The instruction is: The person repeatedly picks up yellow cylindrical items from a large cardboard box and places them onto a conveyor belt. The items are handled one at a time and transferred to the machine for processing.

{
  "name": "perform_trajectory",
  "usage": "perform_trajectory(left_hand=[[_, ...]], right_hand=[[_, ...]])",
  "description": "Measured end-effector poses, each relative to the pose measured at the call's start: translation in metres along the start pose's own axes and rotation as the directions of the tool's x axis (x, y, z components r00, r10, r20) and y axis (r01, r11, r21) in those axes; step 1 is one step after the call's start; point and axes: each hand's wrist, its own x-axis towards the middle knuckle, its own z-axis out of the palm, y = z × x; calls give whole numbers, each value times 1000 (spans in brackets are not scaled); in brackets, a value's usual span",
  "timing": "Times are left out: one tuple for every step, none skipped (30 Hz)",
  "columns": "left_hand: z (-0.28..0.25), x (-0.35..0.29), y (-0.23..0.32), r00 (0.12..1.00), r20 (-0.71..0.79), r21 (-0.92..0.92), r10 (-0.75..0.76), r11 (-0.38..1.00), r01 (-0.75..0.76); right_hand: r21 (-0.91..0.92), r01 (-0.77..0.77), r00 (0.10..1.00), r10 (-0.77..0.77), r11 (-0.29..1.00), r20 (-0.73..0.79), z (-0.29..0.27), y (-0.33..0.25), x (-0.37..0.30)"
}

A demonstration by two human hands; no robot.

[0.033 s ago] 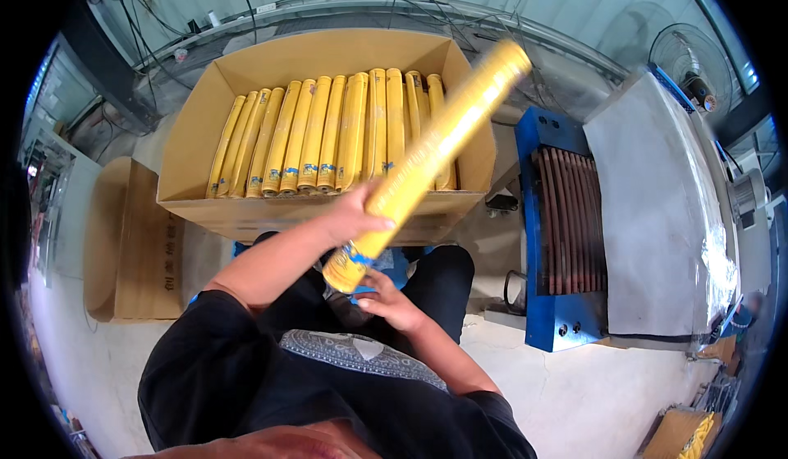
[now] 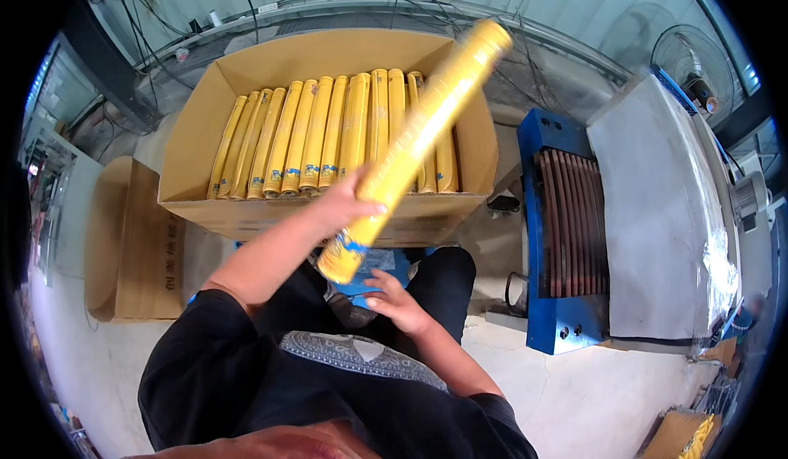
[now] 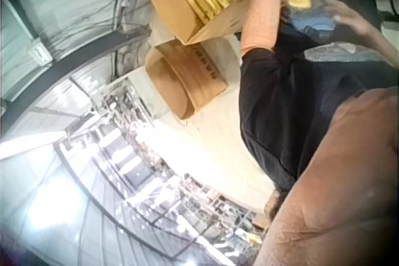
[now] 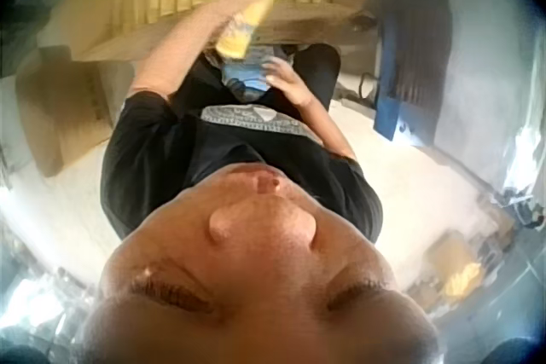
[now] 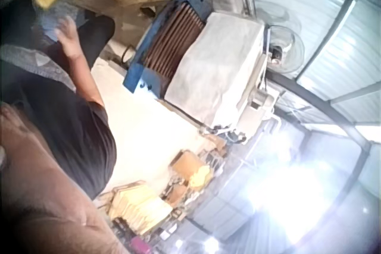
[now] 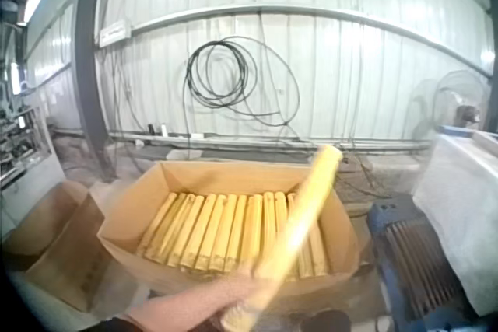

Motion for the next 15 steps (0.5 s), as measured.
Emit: perform_trajectory(left_hand=[[-36,14,30,992,-35,-188,-124,975,115],[-52,27,44,971,-137,-93,-198,978,186],[-68,43,44,953,-206,4,-222,974,227],[-86,60,36,952,-240,-14,-191,981,193],[-107,77,19,953,-260,-50,-153,988,145],[-131,97,-7,953,-281,-84,-115,992,95],[-144,117,-28,953,-294,-116,-74,992,42],[-148,136,-40,938,-330,-133,-102,989,61],[-158,156,-62,921,-366,-90,-130,990,104],[-168,178,-87,901,-403,-52,-158,987,150],[-174,195,-103,881,-434,-19,-188,980,200],[-163,204,-100,855,-454,121,-253,933,340],[-170,209,-120,873,-419,314,-251,862,399],[-178,220,-153,886,-389,492,-254,755,433],[-183,228,-175,895,-355,644,-272,622,445]], right_hand=[[-148,115,984,-133,982,-117,-22,9,-8],[-245,137,961,-189,960,-203,-32,13,-15],[-366,157,919,-272,917,-286,-40,16,-22],[-530,149,871,-364,835,-329,-48,19,-30],[-676,124,819,-459,726,-344,-53,19,-36],[-712,88,795,-480,697,-372,-57,21,-40],[-744,48,762,-506,667,-404,-60,23,-42],[-749,40,731,-530,662,-430,-62,25,-42],[-789,21,708,-566,614,-422,-59,21,-39],[-842,8,704,-601,539,-378,-58,19,-35],[-888,-15,700,-629,460,-337,-57,15,-31],[-893,-39,704,-622,449,-344,-54,10,-28],[-903,-39,719,-616,428,-323,-52,4,-23],[-909,-19,725,-620,417,-300,-53,2,-20],[-928,-13,740,-620,373,-260,-54,-1,-18]])
